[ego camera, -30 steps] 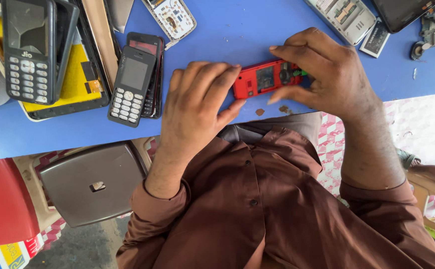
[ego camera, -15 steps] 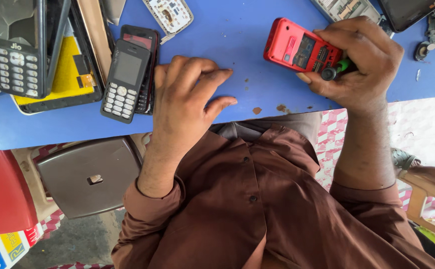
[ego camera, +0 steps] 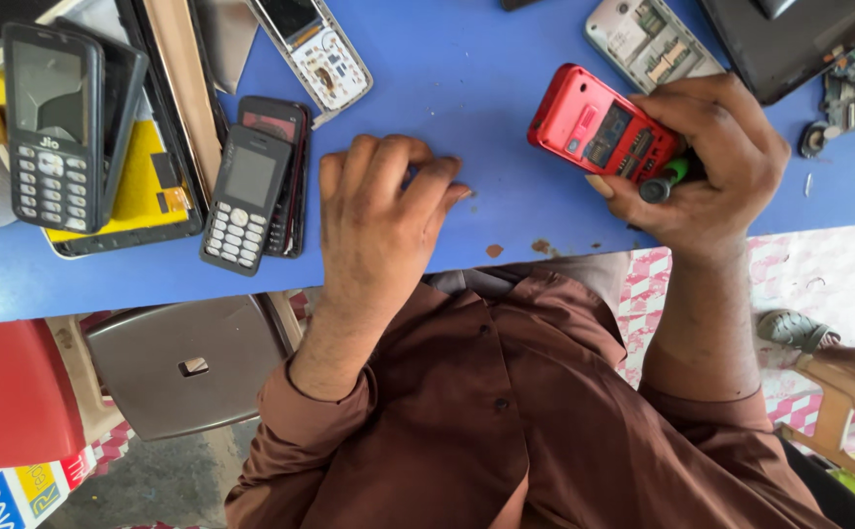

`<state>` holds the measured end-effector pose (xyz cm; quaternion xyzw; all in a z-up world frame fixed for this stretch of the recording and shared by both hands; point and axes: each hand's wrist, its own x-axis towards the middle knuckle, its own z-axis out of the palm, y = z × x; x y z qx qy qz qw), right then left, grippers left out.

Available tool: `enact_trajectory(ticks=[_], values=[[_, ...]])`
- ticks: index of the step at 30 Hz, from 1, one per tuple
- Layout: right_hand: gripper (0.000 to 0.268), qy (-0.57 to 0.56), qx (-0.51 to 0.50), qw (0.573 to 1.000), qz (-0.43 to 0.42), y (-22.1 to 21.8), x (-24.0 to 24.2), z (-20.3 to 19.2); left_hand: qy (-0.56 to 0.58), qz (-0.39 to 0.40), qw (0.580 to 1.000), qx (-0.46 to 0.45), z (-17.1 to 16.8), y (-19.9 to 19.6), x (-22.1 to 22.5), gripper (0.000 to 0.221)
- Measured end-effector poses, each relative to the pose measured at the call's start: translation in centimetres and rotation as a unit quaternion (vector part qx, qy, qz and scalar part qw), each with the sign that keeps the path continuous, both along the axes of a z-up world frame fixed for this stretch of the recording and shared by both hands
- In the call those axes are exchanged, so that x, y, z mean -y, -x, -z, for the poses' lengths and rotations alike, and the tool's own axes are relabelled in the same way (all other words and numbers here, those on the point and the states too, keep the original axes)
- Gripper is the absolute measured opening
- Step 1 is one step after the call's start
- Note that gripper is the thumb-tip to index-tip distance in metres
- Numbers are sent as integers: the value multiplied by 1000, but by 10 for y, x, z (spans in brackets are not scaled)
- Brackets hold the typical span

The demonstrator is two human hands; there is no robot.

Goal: The person uses a green-handled screwdriver to remove and reinsert screws on a red mobile phone. The person repeatedly picks up screws from the table and secures them into the phone's back casing.

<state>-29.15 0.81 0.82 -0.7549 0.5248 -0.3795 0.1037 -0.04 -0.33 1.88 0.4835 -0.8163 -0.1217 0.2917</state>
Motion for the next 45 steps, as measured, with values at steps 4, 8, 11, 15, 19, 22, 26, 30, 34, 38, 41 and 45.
enact_trajectory(ticks=[4,8,11,15,19,22,26,30,34,38,41,45], values=[[49,0,-11,1000,-3,-3,7,0,1,-7,1000,1,0,2,7,21],[55,11,-30,999,-16,-9,14,-3,6,-17,1000,1,3,3,17,19],[56,10,-48,999,-16,-14,19,-6,13,-40,999,13,4,1,25,21],[55,17,-80,995,-54,-18,24,-5,10,-57,998,30,7,-2,29,22],[53,16,-114,988,-99,-23,30,-6,6,-74,997,34,8,-5,34,21],[52,-10,-127,986,-108,-25,29,-8,1,-83,996,35,10,-4,36,20],[52,-37,-150,982,-108,-28,28,-11,4,-90,995,45,12,-4,37,24],[51,-41,-161,980,-110,-32,29,-14,9,-67,996,49,12,-4,37,22],[53,-38,-162,979,-114,-36,33,-18,13,-54,997,57,10,-3,37,22],[55,-40,-169,978,-113,-36,33,-22,10,-54,997,57,6,0,35,22],[58,-18,-170,980,-104,-32,32,-21,14,-42,997,57,5,4,37,23],[62,38,-122,990,-60,-25,26,-9,16,-29,997,72,2,8,38,23]])
